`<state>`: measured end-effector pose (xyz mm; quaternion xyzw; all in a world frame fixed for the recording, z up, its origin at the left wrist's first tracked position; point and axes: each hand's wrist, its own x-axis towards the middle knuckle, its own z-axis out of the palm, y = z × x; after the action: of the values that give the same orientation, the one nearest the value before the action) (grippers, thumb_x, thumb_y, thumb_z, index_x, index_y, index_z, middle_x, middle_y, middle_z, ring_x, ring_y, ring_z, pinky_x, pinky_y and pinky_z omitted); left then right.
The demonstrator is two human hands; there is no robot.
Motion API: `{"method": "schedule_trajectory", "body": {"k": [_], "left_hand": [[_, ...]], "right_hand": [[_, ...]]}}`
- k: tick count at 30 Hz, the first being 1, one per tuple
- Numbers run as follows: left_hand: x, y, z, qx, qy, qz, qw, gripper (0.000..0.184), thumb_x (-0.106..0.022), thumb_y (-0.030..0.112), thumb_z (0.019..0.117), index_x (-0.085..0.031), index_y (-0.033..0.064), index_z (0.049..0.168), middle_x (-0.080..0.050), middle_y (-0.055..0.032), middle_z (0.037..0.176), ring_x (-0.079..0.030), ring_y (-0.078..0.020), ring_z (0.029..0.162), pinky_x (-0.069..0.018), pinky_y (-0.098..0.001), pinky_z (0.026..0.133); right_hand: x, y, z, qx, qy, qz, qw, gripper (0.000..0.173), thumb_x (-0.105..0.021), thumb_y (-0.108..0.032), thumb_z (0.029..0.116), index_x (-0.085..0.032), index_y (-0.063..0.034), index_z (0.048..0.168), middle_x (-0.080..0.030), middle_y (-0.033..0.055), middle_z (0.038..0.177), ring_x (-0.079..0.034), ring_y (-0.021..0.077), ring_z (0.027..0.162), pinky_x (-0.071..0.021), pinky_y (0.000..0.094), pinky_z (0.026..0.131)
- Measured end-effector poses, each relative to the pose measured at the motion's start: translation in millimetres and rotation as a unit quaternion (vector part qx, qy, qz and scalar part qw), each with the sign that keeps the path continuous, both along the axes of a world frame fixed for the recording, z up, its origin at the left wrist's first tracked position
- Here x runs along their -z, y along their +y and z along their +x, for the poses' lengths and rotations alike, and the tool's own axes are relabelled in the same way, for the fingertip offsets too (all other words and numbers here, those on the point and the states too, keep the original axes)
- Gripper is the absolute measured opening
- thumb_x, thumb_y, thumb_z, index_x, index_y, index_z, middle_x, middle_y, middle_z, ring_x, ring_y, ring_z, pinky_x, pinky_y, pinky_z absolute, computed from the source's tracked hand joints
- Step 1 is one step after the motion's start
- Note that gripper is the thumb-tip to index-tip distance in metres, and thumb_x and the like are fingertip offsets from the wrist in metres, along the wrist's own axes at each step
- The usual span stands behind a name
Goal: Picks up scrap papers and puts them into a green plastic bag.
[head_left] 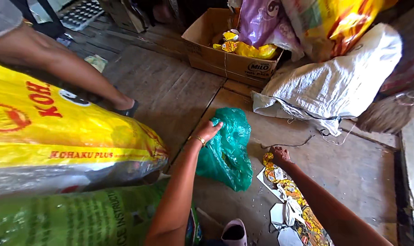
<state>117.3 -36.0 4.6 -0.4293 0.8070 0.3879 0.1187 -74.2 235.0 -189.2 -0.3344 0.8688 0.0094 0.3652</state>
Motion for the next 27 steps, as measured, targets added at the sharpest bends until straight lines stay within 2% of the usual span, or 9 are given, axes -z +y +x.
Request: {"method": "schedule_trajectory", "body": {"k": [2,5,8,10,12,15,18,21,27], "left_hand": [[2.4,-4.7,3.0,-0.002,0.004,0.009,1.000,0.064,-0.047,0.046,0.1080,-0.057,-0.0144,0.126,-0.060,-0.0350,0.125,-0.059,-0.0451,0.121,-0.0429,-0.0601,0.105],[7.4,-10.9,8.0,-0.009,0.008,0.018,1.000,0.064,-0.046,0.047,0.1081,-0.057,-0.0142,0.127,-0.060,-0.0351,0.126,-0.059,-0.0450,0.122,-0.0433,-0.0606,0.105],[3.6,-12.4,11.0,-0.019,0.003,0.026,0.999,0.065,-0.045,0.048,0.1082,-0.056,-0.0128,0.129,-0.059,-0.0344,0.128,-0.057,-0.0446,0.125,-0.0423,-0.0605,0.107],[1.0,-12.1,12.6,-0.017,0.000,0.023,1.000,0.065,-0.046,0.048,0.1080,-0.058,-0.0135,0.124,-0.060,-0.0344,0.125,-0.059,-0.0443,0.122,-0.0430,-0.0605,0.105],[0.0,-12.0,13.9,-0.004,-0.006,0.017,1.000,0.066,-0.045,0.048,0.1080,-0.059,-0.0145,0.120,-0.061,-0.0346,0.121,-0.060,-0.0444,0.118,-0.0442,-0.0605,0.103],[0.9,-12.0,14.0,0.008,-0.013,0.013,1.000,0.066,-0.046,0.049,0.1078,-0.058,-0.0148,0.122,-0.060,-0.0350,0.123,-0.059,-0.0450,0.121,-0.0432,-0.0605,0.104],[-2.0,-9.7,11.3,0.002,-0.012,0.022,1.000,0.065,-0.046,0.048,0.1078,-0.057,-0.0134,0.126,-0.060,-0.0343,0.126,-0.058,-0.0442,0.123,-0.0427,-0.0601,0.106],[1.4,-7.9,8.6,-0.004,-0.012,0.031,0.999,0.065,-0.046,0.049,0.1079,-0.057,-0.0117,0.129,-0.060,-0.0335,0.127,-0.059,-0.0434,0.123,-0.0427,-0.0606,0.106],[2.2,1.0,2.9,-0.017,0.004,0.033,0.999,0.065,-0.047,0.045,0.1082,-0.050,-0.0141,0.136,-0.055,-0.0370,0.133,-0.055,-0.0474,0.128,-0.0403,-0.0625,0.108]], "right_hand": [[-17.3,-12.9,-14.5,-0.061,-0.072,0.019,0.995,0.039,-0.069,-0.014,0.0960,-0.064,0.0062,0.128,-0.061,0.0317,0.133,-0.055,0.0489,0.129,-0.0399,0.0680,0.107],[-67.8,-49.7,-34.0,-0.094,-0.172,0.001,0.981,0.032,-0.068,-0.014,0.0992,-0.065,0.0085,0.122,-0.065,0.0318,0.113,-0.065,0.0425,0.095,-0.0509,0.0598,0.088],[-107.4,-108.5,-67.0,-0.014,-0.166,-0.177,0.970,0.026,-0.063,-0.013,0.1011,-0.067,0.0090,0.116,-0.068,0.0265,0.097,-0.063,0.0309,0.074,-0.0550,0.0495,0.071],[-152.5,-162.9,-86.0,0.108,-0.173,-0.307,0.930,0.026,-0.059,-0.013,0.1028,-0.064,0.0076,0.118,-0.065,0.0188,0.095,-0.059,0.0216,0.075,-0.0529,0.0418,0.072],[-212.3,-209.4,-94.7,0.221,-0.234,-0.445,0.836,0.033,-0.055,-0.021,0.1061,-0.059,0.0037,0.127,-0.066,0.0105,0.100,-0.062,0.0139,0.080,-0.0554,0.0326,0.075],[-257.0,-240.5,-91.0,0.280,-0.304,-0.487,0.770,0.051,-0.051,-0.039,0.1087,-0.047,-0.0014,0.143,-0.066,0.0141,0.117,-0.070,0.0189,0.088,-0.0594,0.0329,0.074],[-235.7,-222.2,-72.1,0.216,-0.295,-0.425,0.828,0.045,-0.047,-0.034,0.1098,-0.050,-0.0037,0.143,-0.069,0.0140,0.115,-0.068,0.0189,0.085,-0.0566,0.0340,0.070],[-168.9,-179.6,-54.5,0.180,-0.277,-0.358,0.874,0.036,-0.049,-0.022,0.1093,-0.056,0.0012,0.135,-0.070,0.0157,0.107,-0.067,0.0174,0.080,-0.0560,0.0345,0.070],[-78.7,-74.2,-24.4,0.274,-0.252,-0.262,0.890,0.032,-0.056,-0.012,0.1065,-0.058,0.0031,0.135,-0.069,0.0178,0.112,-0.066,0.0191,0.083,-0.0552,0.0356,0.074]]}}
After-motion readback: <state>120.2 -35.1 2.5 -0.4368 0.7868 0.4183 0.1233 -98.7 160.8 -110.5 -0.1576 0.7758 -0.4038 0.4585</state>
